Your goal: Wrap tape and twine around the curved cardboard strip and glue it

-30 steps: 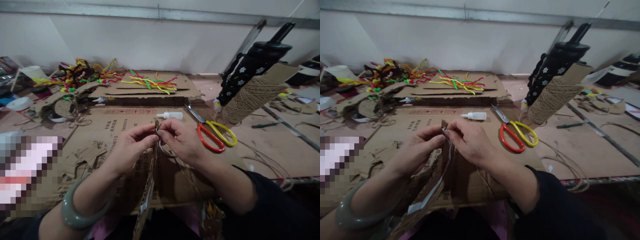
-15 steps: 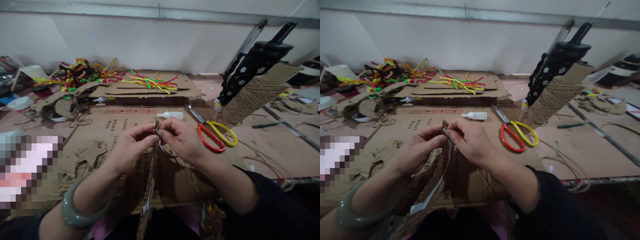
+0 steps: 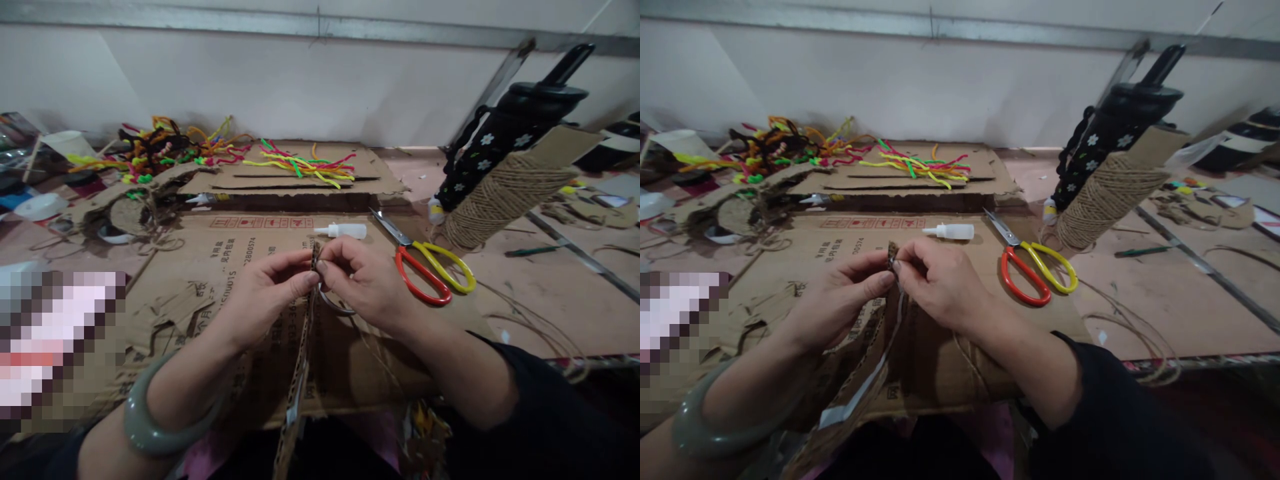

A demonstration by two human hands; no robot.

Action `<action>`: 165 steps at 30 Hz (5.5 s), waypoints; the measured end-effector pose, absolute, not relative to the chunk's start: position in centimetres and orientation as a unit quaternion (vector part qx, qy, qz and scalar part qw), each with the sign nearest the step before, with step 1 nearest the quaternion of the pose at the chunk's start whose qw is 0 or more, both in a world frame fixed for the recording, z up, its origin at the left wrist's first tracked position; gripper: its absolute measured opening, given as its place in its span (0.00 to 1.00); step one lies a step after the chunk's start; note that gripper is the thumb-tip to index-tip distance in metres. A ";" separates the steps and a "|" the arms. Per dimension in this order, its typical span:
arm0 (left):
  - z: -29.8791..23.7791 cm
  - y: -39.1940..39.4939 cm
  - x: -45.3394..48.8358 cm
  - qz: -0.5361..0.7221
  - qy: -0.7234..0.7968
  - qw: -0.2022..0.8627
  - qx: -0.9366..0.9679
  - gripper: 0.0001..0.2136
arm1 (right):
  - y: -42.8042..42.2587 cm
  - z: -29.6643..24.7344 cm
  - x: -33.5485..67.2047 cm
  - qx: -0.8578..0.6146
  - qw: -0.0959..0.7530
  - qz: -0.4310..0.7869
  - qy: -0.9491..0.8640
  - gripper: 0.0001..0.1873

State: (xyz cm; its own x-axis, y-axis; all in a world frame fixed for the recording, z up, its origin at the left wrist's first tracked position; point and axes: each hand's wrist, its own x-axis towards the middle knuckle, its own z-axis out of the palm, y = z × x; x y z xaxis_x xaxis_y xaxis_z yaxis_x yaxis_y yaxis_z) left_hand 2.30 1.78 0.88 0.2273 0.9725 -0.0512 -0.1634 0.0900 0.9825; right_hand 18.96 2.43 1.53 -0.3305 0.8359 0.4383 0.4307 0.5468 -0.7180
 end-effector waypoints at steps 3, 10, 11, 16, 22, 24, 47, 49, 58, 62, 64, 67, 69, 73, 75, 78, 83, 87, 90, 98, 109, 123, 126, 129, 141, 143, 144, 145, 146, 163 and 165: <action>1.0 1.8 2.4 0.455 0.402 0.618 0.499 0.14 | 2.4 1.6 18.9 -0.405 0.417 0.236 -0.778 0.06; 0.8 1.9 2.4 0.444 0.380 0.627 0.515 0.15 | 2.2 1.6 18.9 -0.401 0.435 0.215 -0.777 0.06; 0.8 1.9 2.4 0.444 0.377 0.629 0.515 0.15 | 2.2 1.6 18.9 -0.403 0.436 0.216 -0.775 0.06; 0.7 1.8 2.5 0.455 0.373 0.634 0.502 0.14 | 2.3 1.6 18.9 -0.409 0.439 0.243 -0.763 0.05; 0.7 1.8 2.5 0.471 0.360 0.649 0.477 0.13 | 2.6 1.1 19.0 -0.392 0.440 0.303 -0.749 0.05; 0.8 1.8 2.5 0.470 0.363 0.651 0.473 0.14 | 2.6 1.0 19.0 -0.385 0.441 0.310 -0.749 0.06; 0.9 1.8 2.6 0.456 0.376 0.617 0.519 0.14 | 2.1 1.8 18.7 -0.410 0.445 0.240 -0.759 0.05; 0.8 1.8 2.6 0.458 0.374 0.619 0.517 0.13 | 2.1 1.7 18.7 -0.411 0.444 0.246 -0.757 0.05; 0.7 1.6 2.7 0.468 0.370 0.626 0.502 0.12 | 2.2 1.6 18.8 -0.417 0.445 0.261 -0.748 0.04; 0.8 1.7 2.7 0.469 0.371 0.635 0.489 0.13 | 2.3 1.3 18.9 -0.411 0.442 0.294 -0.741 0.04; 0.8 1.7 2.7 0.474 0.372 0.637 0.481 0.13 | 2.4 1.1 18.9 -0.404 0.440 0.314 -0.737 0.05; 0.9 1.8 2.7 0.477 0.373 0.632 0.483 0.13 | 2.5 0.9 19.0 -0.405 0.438 0.319 -0.737 0.05; 0.9 1.8 2.6 0.472 0.374 0.629 0.492 0.14 | 2.6 0.9 19.0 -0.407 0.438 0.306 -0.741 0.05; 0.8 1.8 2.5 0.474 0.386 0.611 0.503 0.15 | 2.6 1.2 18.9 -0.412 0.430 0.278 -0.754 0.05; 0.7 1.8 2.5 0.479 0.402 0.596 0.504 0.15 | 2.5 1.4 18.9 -0.416 0.427 0.260 -0.759 0.05; 0.8 1.8 2.5 0.473 0.426 0.581 0.507 0.13 | 2.3 1.5 18.8 -0.425 0.431 0.229 -0.762 0.05; 0.9 1.6 2.6 0.465 0.413 0.594 0.510 0.12 | 2.0 1.7 18.8 -0.425 0.440 0.213 -0.762 0.05; 0.9 1.6 2.7 0.468 0.386 0.611 0.508 0.12 | 2.0 1.7 18.8 -0.435 0.437 0.247 -0.748 0.04; 0.9 1.7 2.6 0.465 0.382 0.618 0.506 0.13 | 2.2 1.5 18.8 -0.430 0.435 0.274 -0.742 0.04; 1.1 1.6 2.7 0.474 0.362 0.648 0.473 0.12 | 2.8 0.6 19.0 -0.395 0.460 0.321 -0.728 0.04; 0.8 1.7 2.5 0.461 0.384 0.634 0.488 0.14 | 3.0 0.4 19.0 -0.411 0.440 0.372 -0.707 0.07; 0.9 1.7 2.5 0.447 0.374 0.647 0.491 0.14 | 3.0 0.5 19.0 -0.404 0.433 0.408 -0.695 0.03; 1.0 1.6 2.5 0.455 0.370 0.650 0.483 0.14 | 3.0 0.6 19.0 -0.390 0.443 0.411 -0.695 0.03; 1.1 1.6 2.5 0.463 0.369 0.651 0.475 0.12 | 3.0 0.6 18.9 -0.380 0.449 0.411 -0.696 0.03; 1.1 1.7 2.6 0.465 0.373 0.646 0.476 0.12 | 2.9 0.6 18.9 -0.381 0.449 0.421 -0.690 0.04; 1.0 1.7 2.5 0.464 0.369 0.647 0.479 0.12 | 3.0 0.6 18.8 -0.386 0.449 0.417 -0.690 0.03; 1.0 1.7 2.4 0.463 0.369 0.647 0.480 0.12 | 3.0 0.6 18.8 -0.387 0.449 0.417 -0.689 0.03; 0.9 1.7 2.4 0.463 0.369 0.647 0.480 0.12 | 3.1 0.6 18.8 -0.385 0.449 0.419 -0.689 0.03; 0.9 1.7 2.4 0.464 0.370 0.646 0.480 0.13 | 3.1 0.6 18.8 -0.383 0.448 0.421 -0.689 0.03; 0.9 1.7 2.4 0.460 0.384 0.646 0.473 0.13 | 3.0 0.6 19.0 -0.388 0.440 0.401 -0.704 0.05; 0.9 1.7 2.4 0.458 0.381 0.646 0.478 0.13 | 3.0 0.6 19.0 -0.391 0.437 0.401 -0.704 0.05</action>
